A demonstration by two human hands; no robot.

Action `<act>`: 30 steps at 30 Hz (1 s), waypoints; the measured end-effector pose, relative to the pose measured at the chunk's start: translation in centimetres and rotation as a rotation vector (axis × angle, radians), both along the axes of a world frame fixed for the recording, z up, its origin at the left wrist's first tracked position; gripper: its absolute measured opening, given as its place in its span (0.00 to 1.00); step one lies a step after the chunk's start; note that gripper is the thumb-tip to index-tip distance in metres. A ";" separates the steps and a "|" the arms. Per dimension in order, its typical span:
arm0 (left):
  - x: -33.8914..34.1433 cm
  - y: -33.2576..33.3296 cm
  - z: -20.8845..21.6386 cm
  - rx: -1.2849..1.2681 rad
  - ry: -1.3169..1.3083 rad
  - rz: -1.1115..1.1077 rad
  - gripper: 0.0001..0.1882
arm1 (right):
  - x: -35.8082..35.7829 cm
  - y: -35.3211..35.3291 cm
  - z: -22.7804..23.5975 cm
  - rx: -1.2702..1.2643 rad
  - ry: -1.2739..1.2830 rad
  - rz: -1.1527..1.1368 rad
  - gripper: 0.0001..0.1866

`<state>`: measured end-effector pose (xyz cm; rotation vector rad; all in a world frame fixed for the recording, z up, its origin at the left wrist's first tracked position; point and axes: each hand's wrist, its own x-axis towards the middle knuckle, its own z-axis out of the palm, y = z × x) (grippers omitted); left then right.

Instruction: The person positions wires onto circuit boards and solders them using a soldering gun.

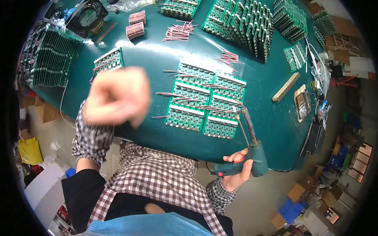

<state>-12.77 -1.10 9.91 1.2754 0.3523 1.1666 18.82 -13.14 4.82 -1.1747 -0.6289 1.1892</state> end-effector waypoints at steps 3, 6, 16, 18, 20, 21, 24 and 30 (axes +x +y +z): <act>0.5 6.1 -3.7 0.085 0.690 0.477 0.09 | -0.3 0.5 0.0 -0.011 0.007 0.031 0.20; 0.8 12.0 -8.0 0.481 1.127 0.781 0.08 | -0.4 0.5 0.3 0.000 0.002 0.051 0.20; 1.0 13.8 -10.3 0.363 1.287 0.853 0.05 | 0.1 0.2 0.0 0.008 -0.018 0.028 0.20; 0.9 13.6 -10.3 0.428 1.313 0.882 0.05 | 0.0 0.1 -0.1 0.006 -0.021 0.038 0.20; 0.9 13.3 -10.2 0.544 1.324 0.948 0.06 | -0.3 0.0 0.1 0.002 -0.033 0.047 0.20; 1.0 13.1 -10.0 0.543 1.325 0.940 0.06 | -0.4 -0.1 0.1 -0.003 -0.032 0.042 0.20; 1.0 11.6 -8.8 0.453 1.325 0.857 0.07 | -0.6 -0.1 0.2 -0.030 -0.045 0.045 0.20; -0.8 6.9 -9.4 -0.015 1.064 0.484 0.09 | -1.3 -0.1 0.5 -0.022 -0.069 0.046 0.19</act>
